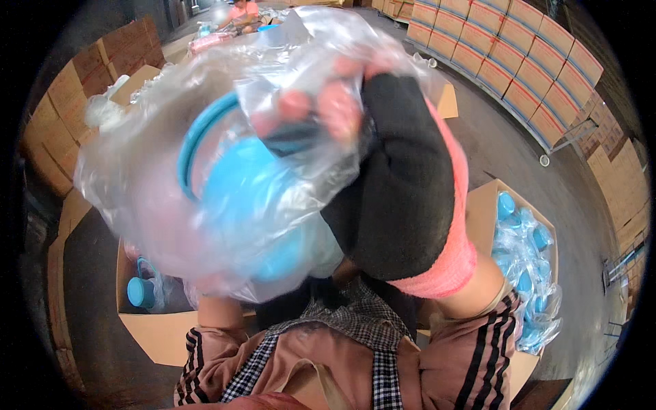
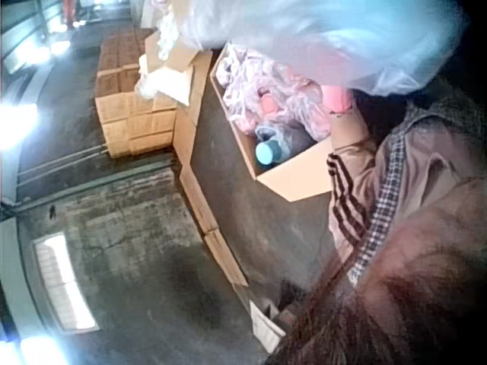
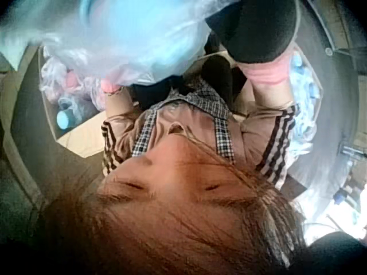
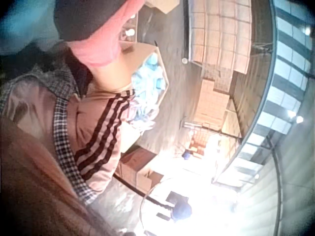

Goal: The person sits on the warehouse floor and packs plastic pitchers into cardboard boxes. They remove pink and blue pitchers from plastic bags, place them into a box, and then place the lids on top. The process is repeated for multiple units.

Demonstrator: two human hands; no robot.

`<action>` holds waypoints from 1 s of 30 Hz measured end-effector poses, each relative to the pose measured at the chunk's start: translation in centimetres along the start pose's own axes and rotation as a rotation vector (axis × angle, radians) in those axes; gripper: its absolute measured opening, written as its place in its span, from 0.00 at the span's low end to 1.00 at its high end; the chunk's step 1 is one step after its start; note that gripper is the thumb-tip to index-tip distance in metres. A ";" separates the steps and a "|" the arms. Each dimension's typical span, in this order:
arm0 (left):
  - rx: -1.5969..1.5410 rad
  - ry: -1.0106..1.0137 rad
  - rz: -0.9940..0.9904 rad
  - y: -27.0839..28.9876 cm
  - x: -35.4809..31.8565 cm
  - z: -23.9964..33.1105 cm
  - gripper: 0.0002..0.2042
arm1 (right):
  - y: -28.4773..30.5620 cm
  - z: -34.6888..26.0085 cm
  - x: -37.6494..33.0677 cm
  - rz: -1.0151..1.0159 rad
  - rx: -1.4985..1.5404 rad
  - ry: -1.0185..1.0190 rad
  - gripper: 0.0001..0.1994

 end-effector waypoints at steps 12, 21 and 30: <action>0.611 0.020 -0.417 -11.6 -7.7 -4.9 0.24 | 7.6 -1.4 -6.6 0.173 0.492 -0.085 0.17; 1.233 -0.322 -0.854 -18.6 -10.6 -0.5 0.22 | 10.7 -2.0 -6.9 0.117 0.491 0.304 0.15; 1.310 -0.257 -0.632 -14.9 -12.0 -7.7 0.30 | 21.1 11.0 -17.5 0.326 -0.475 -0.192 0.55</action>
Point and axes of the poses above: each hand's wrist, its own x-axis towards the middle knuckle, its own y-axis out of the back of the hand, z = x × y, the point moved 7 cm from there along x, towards the middle knuckle, and after that the axes turned 4 degrees about z, right-handed, at the moved point
